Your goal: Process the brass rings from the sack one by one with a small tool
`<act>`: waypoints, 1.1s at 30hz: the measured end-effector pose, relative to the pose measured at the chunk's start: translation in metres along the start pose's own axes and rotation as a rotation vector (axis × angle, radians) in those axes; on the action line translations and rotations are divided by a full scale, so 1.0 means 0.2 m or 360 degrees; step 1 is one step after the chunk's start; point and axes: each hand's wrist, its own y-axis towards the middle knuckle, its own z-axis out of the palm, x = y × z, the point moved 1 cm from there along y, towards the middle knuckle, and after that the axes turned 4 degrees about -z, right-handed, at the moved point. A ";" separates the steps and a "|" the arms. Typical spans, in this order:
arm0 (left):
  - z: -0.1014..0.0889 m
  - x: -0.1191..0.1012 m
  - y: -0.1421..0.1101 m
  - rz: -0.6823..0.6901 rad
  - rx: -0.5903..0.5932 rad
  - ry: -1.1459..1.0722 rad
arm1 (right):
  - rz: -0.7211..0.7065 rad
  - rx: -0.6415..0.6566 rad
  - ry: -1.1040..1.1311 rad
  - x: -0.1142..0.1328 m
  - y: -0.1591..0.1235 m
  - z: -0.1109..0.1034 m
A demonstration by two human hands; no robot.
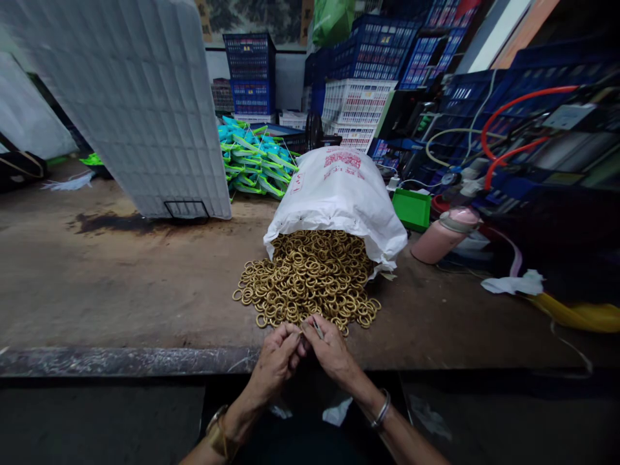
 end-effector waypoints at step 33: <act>-0.02 0.03 -0.05 -0.0028 -0.0131 -0.0182 | -0.0140 0.0133 -0.1137 0.10 -0.06 0.03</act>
